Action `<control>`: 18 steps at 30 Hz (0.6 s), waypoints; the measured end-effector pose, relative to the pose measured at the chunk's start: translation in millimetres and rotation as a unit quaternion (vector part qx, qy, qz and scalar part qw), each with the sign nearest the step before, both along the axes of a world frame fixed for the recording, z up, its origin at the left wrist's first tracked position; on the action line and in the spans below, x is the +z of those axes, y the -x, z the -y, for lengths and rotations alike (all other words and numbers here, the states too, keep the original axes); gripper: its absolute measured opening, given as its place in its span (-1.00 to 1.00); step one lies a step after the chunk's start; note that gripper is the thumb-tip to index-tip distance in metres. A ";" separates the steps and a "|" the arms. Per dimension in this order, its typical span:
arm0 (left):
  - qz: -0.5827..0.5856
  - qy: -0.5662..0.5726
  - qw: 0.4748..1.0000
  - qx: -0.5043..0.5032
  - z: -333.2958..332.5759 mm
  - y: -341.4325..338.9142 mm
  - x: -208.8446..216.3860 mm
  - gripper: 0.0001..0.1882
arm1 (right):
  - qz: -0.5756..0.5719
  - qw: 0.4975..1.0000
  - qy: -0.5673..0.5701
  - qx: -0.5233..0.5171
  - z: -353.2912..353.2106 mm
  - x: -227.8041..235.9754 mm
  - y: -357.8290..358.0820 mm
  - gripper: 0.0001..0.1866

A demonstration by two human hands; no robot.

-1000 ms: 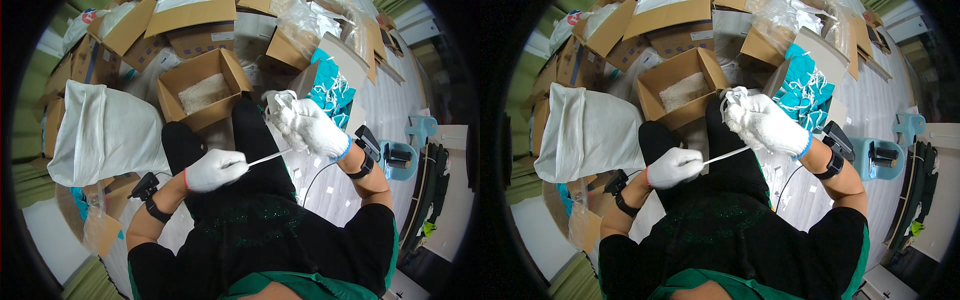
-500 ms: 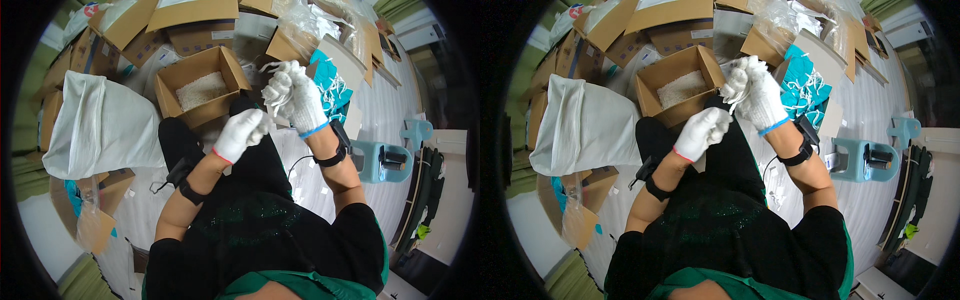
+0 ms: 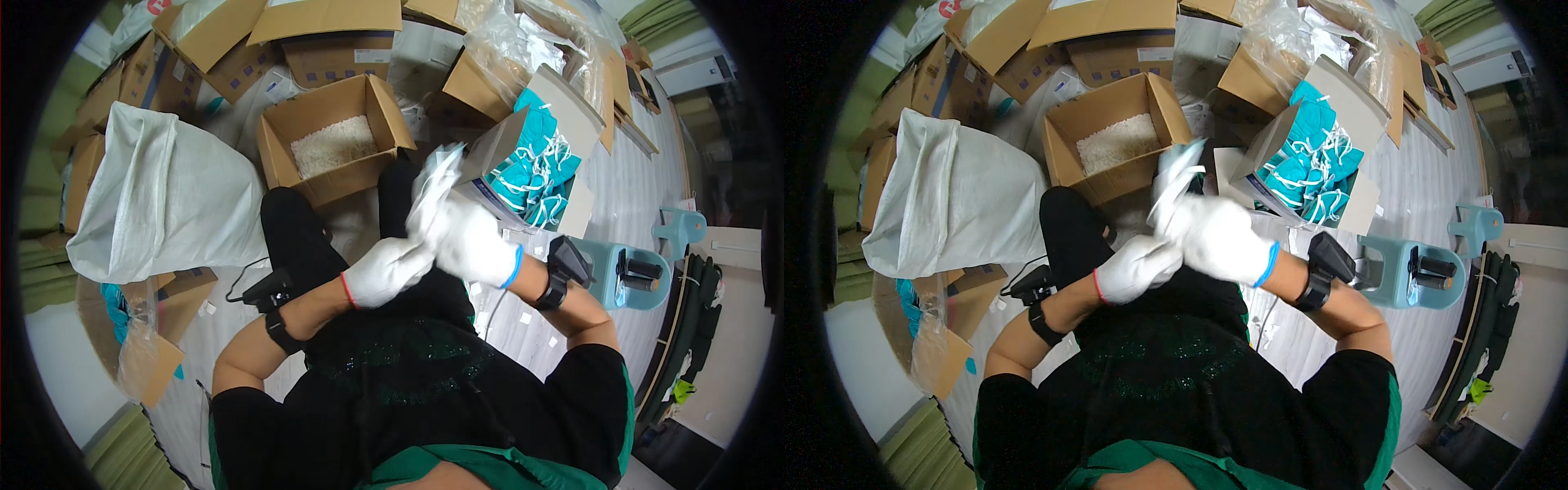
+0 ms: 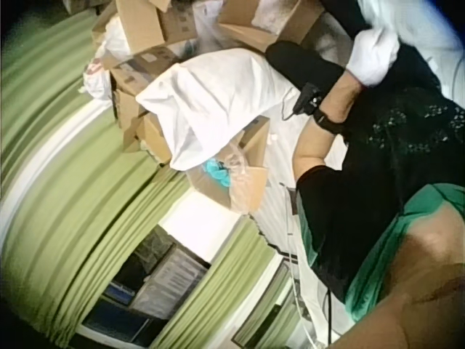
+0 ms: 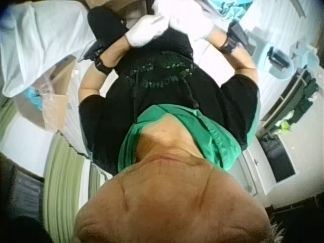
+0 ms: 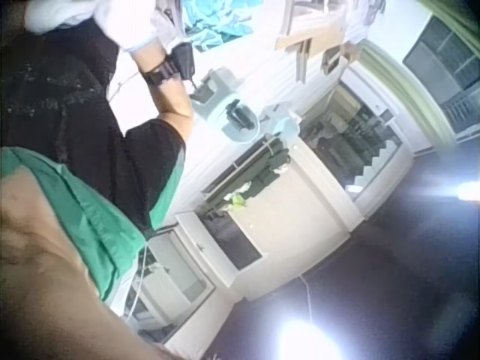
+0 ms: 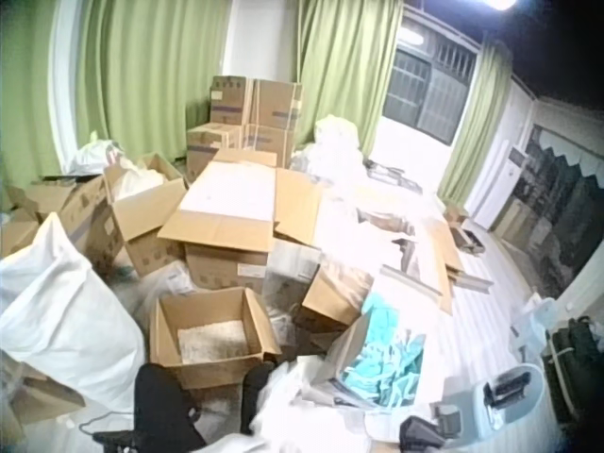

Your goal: Sort face masks and place them into a box filled with protective packing material.

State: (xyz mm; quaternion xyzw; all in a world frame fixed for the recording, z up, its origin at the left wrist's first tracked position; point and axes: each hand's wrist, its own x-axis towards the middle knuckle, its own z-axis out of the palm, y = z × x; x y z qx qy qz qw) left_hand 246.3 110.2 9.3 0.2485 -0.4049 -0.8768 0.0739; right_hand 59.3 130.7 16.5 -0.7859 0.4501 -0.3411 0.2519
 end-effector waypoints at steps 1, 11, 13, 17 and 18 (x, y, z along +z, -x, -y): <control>0.014 0.163 0.986 -0.043 -0.3 -9.8 0.6 -0.71 | -0.232 0.972 0.036 0.015 -8.8 13.8 3.1 -0.79; -0.068 0.096 0.993 -0.008 10.7 -116.1 -15.2 -0.84 | -0.233 0.923 -0.067 0.301 7.4 34.4 18.1 -0.81; -0.015 -0.159 0.978 0.132 21.6 -150.1 -20.3 -0.86 | -0.232 0.948 -0.025 0.218 25.4 14.6 31.7 -0.85; -0.030 -0.179 0.928 0.324 49.0 -149.5 -5.1 -0.87 | 0.249 0.939 -0.234 0.031 78.8 -25.5 1.0 -0.74; -0.020 -0.201 0.908 0.366 48.8 -152.8 -12.8 -0.86 | -0.080 0.982 -0.161 -0.059 97.8 -6.3 -6.6 -0.75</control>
